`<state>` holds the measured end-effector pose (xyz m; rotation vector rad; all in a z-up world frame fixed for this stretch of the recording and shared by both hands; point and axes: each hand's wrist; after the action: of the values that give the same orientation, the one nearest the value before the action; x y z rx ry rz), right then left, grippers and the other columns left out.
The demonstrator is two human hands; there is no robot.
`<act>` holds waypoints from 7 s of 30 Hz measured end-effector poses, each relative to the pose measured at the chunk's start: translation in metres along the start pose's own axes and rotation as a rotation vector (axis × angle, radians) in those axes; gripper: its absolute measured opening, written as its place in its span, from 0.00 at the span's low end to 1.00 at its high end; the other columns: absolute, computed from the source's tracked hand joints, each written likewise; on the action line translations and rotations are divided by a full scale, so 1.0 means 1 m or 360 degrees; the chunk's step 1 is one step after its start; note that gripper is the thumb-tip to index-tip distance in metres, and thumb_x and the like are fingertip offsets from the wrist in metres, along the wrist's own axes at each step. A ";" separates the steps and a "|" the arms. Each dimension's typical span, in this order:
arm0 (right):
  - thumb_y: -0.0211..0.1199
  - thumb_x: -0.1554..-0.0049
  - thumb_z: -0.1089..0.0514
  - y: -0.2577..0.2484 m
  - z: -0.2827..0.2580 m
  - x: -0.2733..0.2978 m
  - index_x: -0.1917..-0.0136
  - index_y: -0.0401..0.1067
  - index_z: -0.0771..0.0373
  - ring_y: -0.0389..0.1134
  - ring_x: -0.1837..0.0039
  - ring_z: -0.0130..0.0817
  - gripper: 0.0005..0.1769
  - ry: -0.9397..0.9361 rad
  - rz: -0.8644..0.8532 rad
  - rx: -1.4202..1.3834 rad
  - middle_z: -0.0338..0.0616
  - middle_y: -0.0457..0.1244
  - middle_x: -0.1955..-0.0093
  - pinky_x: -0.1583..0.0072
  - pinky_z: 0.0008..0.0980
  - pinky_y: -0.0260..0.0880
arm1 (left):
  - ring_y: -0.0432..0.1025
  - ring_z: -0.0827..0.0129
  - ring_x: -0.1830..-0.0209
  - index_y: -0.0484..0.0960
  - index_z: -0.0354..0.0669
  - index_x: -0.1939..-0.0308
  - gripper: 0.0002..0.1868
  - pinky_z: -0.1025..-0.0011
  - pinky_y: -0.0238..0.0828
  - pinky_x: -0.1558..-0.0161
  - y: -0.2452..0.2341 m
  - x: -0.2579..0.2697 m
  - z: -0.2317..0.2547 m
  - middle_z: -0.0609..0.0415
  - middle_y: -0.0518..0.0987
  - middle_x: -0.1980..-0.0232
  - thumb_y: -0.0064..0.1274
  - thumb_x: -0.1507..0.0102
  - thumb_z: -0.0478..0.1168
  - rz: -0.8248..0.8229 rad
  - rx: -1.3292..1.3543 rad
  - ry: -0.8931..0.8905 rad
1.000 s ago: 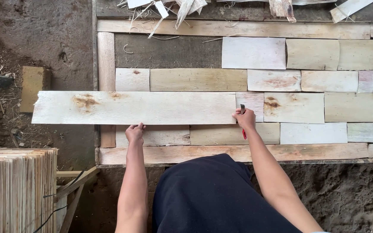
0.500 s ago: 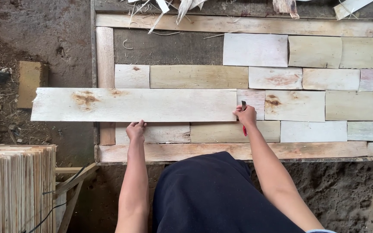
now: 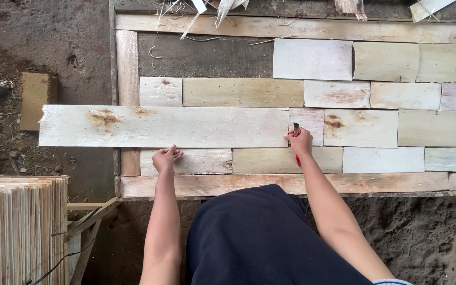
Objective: Selecting, arranging, and cutting thin wood veneer strips to fit a pattern on a wooden frame.
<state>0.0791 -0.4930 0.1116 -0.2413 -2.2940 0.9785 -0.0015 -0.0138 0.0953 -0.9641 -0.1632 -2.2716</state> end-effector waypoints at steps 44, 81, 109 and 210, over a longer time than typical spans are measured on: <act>0.70 0.55 0.53 0.034 0.030 -0.046 0.54 0.82 0.43 0.74 0.51 0.35 0.12 0.0152 0.0158 -0.0042 0.28 0.72 0.61 0.46 0.36 0.74 | 0.82 0.59 0.73 0.79 0.24 0.57 0.13 0.71 0.85 0.69 0.005 0.002 0.004 0.35 0.83 0.66 0.62 0.37 0.35 0.0064 -0.0090 0.0034; 0.54 0.40 0.55 0.068 -0.068 0.062 0.23 0.65 0.55 0.57 0.21 0.51 0.31 -0.0504 -0.0610 0.0890 0.46 0.44 0.14 0.28 0.54 0.65 | 0.78 0.43 0.62 0.83 0.43 0.68 0.13 0.49 0.73 0.58 -0.021 0.071 -0.106 0.47 0.82 0.71 0.58 0.37 0.48 0.0238 -0.1047 0.0621; 0.70 0.42 0.42 0.108 -0.185 0.153 0.59 0.69 0.76 0.74 0.66 0.46 0.30 0.0110 -0.0572 -0.0370 0.57 0.64 0.71 0.61 0.41 0.80 | 0.48 0.56 0.18 0.68 0.63 0.27 0.32 0.48 0.54 0.26 -0.130 -0.084 0.146 0.58 0.55 0.20 0.58 0.35 0.46 -0.0378 -0.2547 0.1469; 0.38 0.36 0.58 0.378 -0.318 0.296 0.46 0.70 0.83 0.70 0.73 0.46 0.26 0.0007 -0.0786 0.0306 0.64 0.67 0.66 0.66 0.45 0.76 | 0.22 0.59 0.16 0.49 0.71 0.19 0.57 0.12 0.24 0.35 -0.118 -0.131 0.144 0.69 0.29 0.15 0.70 0.44 0.51 -0.0645 -0.2659 0.1146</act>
<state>0.0132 0.0777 0.1549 0.3856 -2.0861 0.9197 0.0792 0.1972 0.1260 -0.6361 2.2625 -2.6572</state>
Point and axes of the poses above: each hand's wrist, its own x-axis away from the middle knuckle, its own y-axis out of the palm, z = x × y
